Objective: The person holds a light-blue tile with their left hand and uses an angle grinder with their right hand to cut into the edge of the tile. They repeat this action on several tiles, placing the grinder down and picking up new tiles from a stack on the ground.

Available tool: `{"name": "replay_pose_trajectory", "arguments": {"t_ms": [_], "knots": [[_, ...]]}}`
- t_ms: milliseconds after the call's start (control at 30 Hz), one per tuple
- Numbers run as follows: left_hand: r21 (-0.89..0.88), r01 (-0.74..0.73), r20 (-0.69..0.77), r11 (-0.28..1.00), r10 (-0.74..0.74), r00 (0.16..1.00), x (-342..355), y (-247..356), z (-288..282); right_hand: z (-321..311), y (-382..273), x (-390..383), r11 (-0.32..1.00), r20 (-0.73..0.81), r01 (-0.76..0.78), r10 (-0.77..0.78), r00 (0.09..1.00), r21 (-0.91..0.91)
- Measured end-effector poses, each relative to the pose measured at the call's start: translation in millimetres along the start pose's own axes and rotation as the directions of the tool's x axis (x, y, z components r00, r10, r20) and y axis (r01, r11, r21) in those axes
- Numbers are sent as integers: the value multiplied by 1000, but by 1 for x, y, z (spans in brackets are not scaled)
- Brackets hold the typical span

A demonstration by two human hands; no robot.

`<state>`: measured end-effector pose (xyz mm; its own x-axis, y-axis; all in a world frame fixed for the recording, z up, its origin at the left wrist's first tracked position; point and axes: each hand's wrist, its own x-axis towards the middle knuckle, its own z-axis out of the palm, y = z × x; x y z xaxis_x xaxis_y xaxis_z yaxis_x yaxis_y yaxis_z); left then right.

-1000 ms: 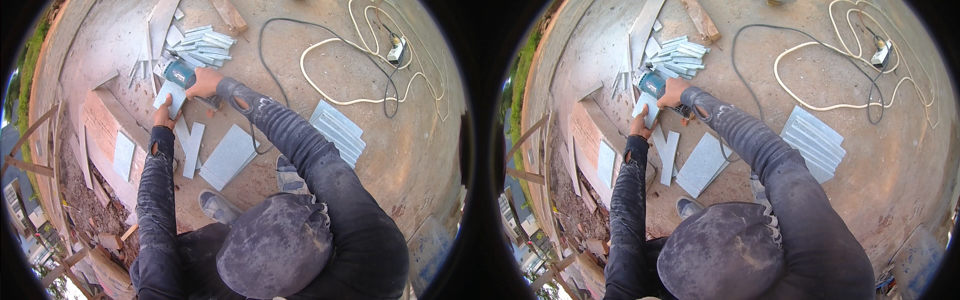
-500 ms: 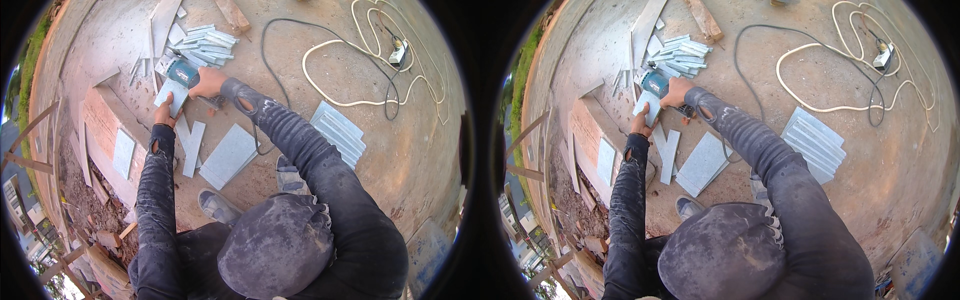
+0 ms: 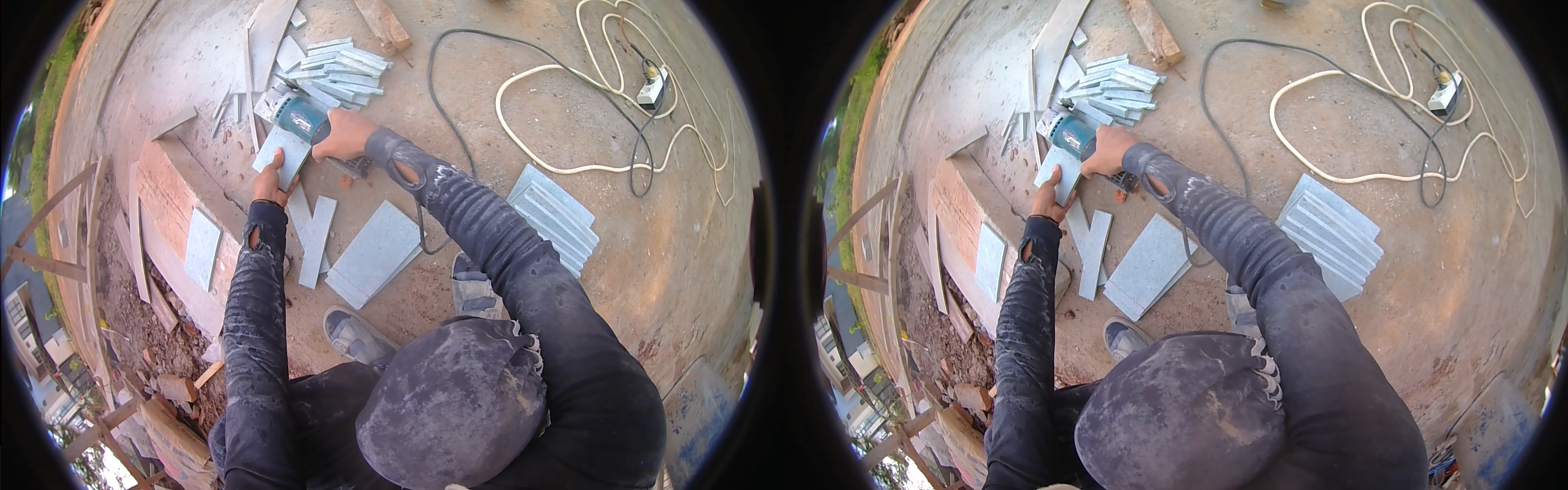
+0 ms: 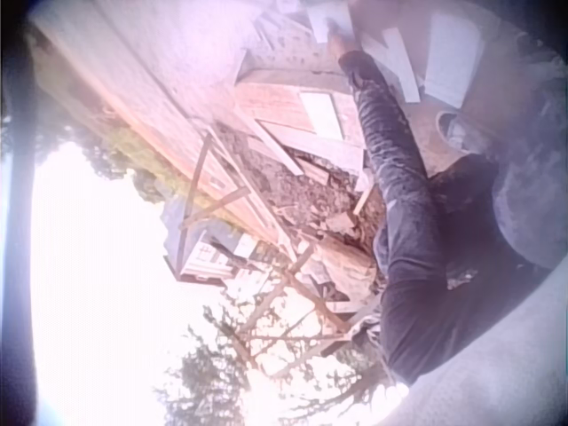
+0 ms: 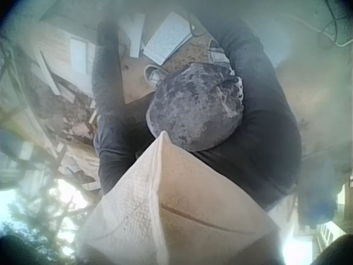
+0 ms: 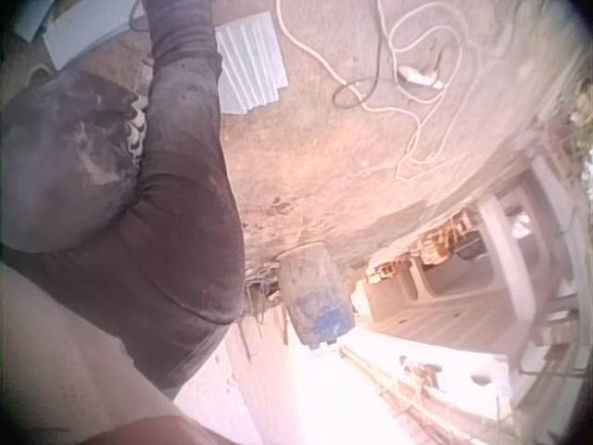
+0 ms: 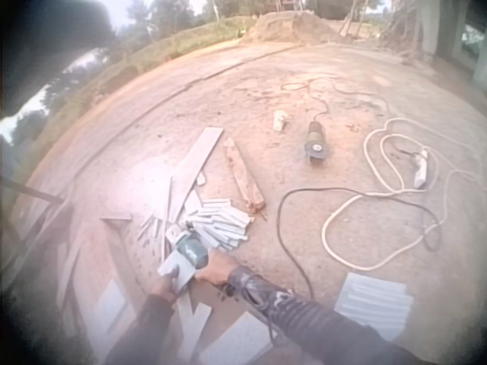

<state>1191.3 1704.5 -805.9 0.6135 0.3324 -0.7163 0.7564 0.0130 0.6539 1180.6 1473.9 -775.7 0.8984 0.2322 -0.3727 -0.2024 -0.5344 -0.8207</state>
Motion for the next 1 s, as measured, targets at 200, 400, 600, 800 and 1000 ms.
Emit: {"name": "replay_pose_trajectory", "arguments": {"t_ms": [200,400,600,800,1000], "knots": [[3,1,2,1000,-1,1000,-2,1,0,0,1,-4,1000,-7,10,-10,1000,-6],[5,-8,-1,1000,8,1000,-6,2,2,0,3,-4,1000,-10,2,-2,1000,-9],[6,-4,-4,1000,4,1000,-8,2,2,0,4,-5,1000,-2,0,0,1000,-9],[1,-4,-9,1000,4,1000,-9,2,4,0,5,-8,1000,-8,6,-6,1000,-8],[-2,-9,-2,1000,9,1000,-9,2,3,-3,5,-12,1000,-6,16,-16,1000,0]]}}
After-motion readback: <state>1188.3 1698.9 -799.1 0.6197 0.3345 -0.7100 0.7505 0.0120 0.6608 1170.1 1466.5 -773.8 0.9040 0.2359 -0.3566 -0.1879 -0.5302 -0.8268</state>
